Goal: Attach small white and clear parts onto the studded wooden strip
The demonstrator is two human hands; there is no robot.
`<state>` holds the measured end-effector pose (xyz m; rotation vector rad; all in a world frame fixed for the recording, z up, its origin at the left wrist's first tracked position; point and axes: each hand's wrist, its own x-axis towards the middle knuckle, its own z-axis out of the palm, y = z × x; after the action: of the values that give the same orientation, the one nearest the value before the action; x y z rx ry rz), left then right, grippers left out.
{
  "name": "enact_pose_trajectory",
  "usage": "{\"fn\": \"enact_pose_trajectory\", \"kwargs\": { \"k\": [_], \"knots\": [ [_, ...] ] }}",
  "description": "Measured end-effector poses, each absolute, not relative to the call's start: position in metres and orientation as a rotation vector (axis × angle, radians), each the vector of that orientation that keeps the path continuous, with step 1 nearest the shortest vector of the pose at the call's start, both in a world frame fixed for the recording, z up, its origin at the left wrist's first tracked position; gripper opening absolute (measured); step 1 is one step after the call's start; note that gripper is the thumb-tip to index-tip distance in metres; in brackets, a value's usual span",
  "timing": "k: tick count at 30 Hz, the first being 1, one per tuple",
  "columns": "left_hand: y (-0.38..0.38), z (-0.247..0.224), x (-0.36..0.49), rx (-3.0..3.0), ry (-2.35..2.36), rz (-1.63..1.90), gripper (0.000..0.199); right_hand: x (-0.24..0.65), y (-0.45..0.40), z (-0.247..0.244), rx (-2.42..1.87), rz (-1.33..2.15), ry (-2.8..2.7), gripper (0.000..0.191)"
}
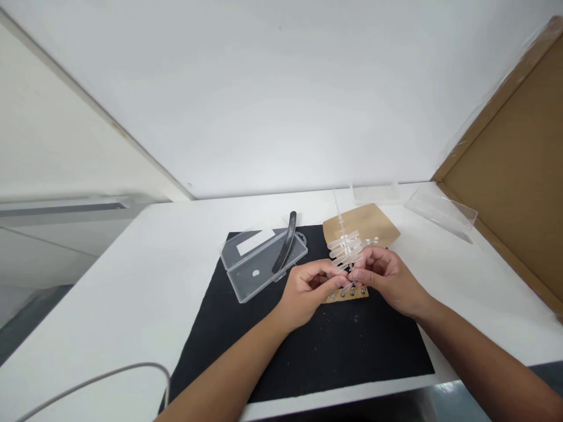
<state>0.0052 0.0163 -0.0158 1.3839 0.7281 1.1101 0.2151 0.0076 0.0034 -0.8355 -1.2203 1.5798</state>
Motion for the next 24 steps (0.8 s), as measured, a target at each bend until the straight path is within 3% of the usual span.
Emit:
{"fn": "enact_pose_trajectory", "kwargs": {
  "k": [8, 13, 20, 24],
  "knots": [
    [0.021, -0.001, -0.001, 2.205, 0.845, 1.363, 0.011, 0.217, 0.007, 0.011, -0.925, 1.296, -1.399, 0.02],
    [0.029, -0.003, -0.008, 2.045, 1.199, 1.495, 0.013, 0.229, 0.007, 0.017, -0.991, 1.143, -1.427, 0.021],
    [0.031, -0.01, -0.009, 2.239, 1.107, 1.616, 0.013, 0.294, 0.036, 0.028, -1.419, -0.125, -1.132, 0.02],
    [0.029, -0.01, -0.006, 2.281, 1.0, 1.586, 0.017, 0.343, 0.044, 0.03, -1.594, -0.558, -1.017, 0.019]
  ]
}}
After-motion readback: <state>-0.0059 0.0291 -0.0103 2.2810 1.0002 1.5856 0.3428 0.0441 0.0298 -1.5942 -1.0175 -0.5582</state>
